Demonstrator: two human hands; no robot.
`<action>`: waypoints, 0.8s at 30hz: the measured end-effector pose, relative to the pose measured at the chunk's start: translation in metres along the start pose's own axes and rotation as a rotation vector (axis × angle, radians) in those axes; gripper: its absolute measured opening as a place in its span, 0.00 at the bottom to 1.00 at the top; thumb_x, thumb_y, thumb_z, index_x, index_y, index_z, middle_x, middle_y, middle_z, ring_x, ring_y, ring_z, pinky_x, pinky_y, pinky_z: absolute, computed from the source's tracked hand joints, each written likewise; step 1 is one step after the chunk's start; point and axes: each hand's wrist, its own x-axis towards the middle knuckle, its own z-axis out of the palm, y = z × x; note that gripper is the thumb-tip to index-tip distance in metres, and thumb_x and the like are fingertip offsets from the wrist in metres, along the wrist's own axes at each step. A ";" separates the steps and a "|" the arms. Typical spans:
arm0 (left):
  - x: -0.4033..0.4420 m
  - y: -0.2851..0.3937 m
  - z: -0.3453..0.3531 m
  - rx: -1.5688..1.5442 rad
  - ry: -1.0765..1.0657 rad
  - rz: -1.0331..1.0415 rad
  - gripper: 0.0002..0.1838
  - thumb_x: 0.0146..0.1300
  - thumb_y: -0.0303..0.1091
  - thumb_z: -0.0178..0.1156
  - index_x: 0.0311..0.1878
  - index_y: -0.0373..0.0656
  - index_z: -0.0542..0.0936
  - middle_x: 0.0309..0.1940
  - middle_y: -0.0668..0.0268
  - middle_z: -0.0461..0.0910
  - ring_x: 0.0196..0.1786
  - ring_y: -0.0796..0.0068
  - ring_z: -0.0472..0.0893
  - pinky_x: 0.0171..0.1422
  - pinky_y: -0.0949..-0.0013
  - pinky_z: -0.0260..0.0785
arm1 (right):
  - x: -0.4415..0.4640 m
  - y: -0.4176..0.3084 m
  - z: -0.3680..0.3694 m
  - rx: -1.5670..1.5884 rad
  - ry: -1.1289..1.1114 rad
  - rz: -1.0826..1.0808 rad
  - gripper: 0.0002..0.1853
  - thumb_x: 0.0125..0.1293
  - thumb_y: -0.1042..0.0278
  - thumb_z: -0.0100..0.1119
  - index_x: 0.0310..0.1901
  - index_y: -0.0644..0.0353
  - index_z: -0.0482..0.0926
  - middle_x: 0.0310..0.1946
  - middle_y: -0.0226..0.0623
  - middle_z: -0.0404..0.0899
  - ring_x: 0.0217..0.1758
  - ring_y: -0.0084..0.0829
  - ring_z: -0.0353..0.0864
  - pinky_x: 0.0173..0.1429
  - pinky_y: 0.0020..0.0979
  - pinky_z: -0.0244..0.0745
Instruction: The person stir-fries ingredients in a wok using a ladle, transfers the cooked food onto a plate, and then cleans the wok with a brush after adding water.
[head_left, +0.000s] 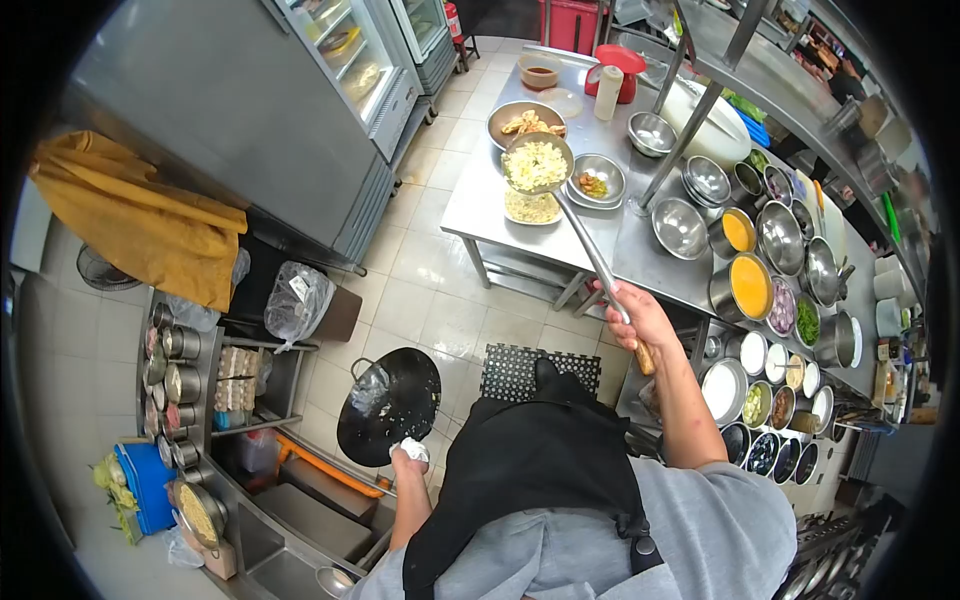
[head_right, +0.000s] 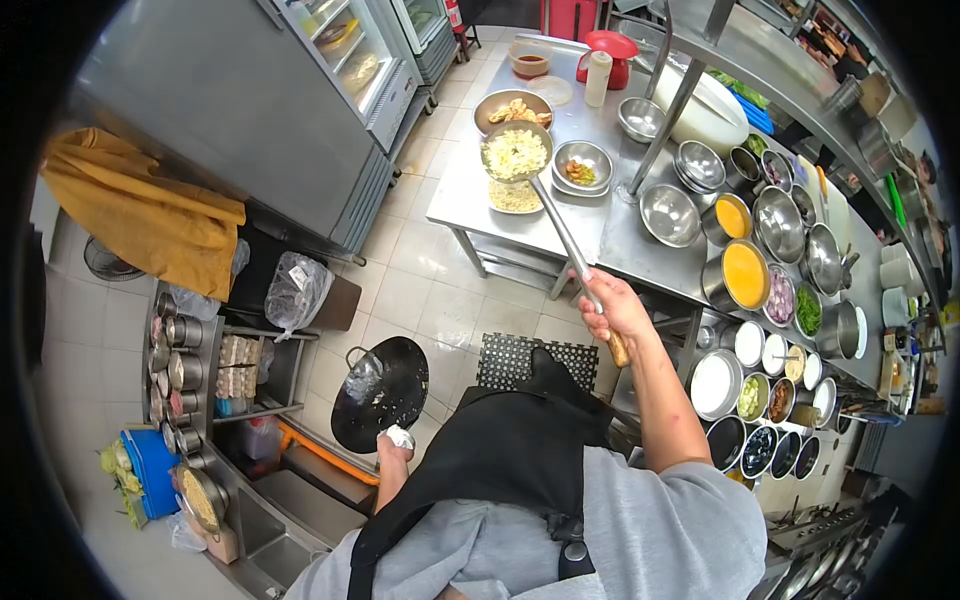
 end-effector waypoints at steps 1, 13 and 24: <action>-0.005 -0.003 0.005 0.003 0.007 0.005 0.16 0.71 0.43 0.44 0.28 0.56 0.78 0.19 0.75 0.75 0.17 0.75 0.74 0.20 0.70 0.67 | 0.011 0.001 -0.013 0.011 0.009 0.012 0.18 0.75 0.55 0.50 0.58 0.57 0.72 0.21 0.25 0.67 0.12 0.12 0.58 0.12 0.17 0.55; -0.051 -0.038 0.073 0.011 0.027 0.040 0.15 0.67 0.39 0.47 0.23 0.56 0.74 0.15 0.76 0.72 0.15 0.76 0.72 0.17 0.71 0.66 | 0.034 -0.028 -0.046 -0.181 0.080 0.121 0.17 0.76 0.55 0.51 0.54 0.60 0.74 0.21 0.25 0.66 0.12 0.13 0.57 0.12 0.18 0.53; -0.049 -0.041 0.096 0.058 0.006 0.088 0.15 0.69 0.40 0.46 0.25 0.56 0.75 0.16 0.75 0.74 0.15 0.74 0.73 0.17 0.70 0.68 | 0.050 -0.018 -0.036 -0.195 0.090 0.109 0.12 0.76 0.59 0.49 0.48 0.59 0.72 0.21 0.26 0.67 0.12 0.16 0.61 0.12 0.21 0.57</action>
